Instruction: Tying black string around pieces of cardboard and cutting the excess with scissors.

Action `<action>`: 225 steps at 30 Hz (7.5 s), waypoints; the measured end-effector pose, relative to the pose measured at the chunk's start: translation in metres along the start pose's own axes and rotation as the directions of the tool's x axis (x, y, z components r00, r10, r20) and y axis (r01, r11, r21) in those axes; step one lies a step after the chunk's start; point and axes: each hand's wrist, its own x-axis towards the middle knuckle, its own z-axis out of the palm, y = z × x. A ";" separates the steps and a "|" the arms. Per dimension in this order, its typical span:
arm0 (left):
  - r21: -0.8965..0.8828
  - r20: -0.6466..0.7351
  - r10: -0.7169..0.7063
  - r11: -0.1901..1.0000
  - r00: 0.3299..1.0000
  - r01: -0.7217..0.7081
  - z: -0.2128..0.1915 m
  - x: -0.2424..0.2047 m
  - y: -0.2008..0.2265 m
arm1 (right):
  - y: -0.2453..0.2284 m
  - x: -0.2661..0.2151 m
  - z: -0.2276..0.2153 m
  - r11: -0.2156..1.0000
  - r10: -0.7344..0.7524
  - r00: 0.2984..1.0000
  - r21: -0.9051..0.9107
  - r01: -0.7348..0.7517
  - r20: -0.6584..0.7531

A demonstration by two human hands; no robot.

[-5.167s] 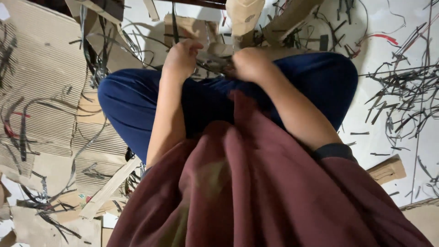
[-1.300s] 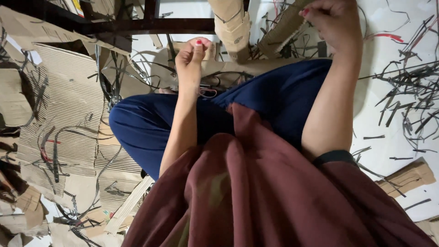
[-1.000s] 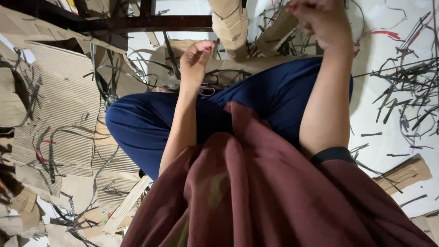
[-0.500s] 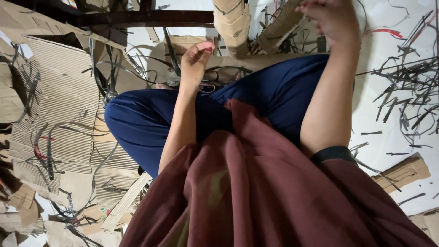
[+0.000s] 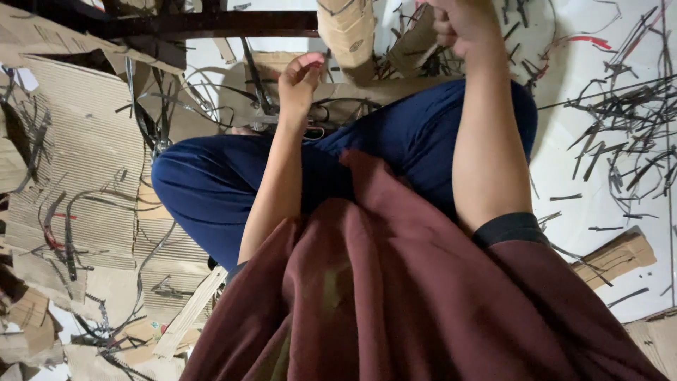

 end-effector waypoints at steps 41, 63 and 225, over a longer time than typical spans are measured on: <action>-0.448 0.211 -0.001 0.888 0.977 0.098 0.004 0.043 -0.053 | 0.043 0.091 0.017 0.885 0.457 0.805 -0.108 -0.453 0.378; 0.735 0.029 0.300 0.640 0.954 -0.223 -0.015 0.025 -0.020 | 0.036 0.069 0.045 0.732 0.149 0.973 -0.681 0.013 0.179; -0.749 0.185 -0.023 0.644 0.982 0.156 0.018 0.028 -0.074 | 0.022 -0.049 0.096 -0.003 -0.803 0.380 -0.640 0.768 0.460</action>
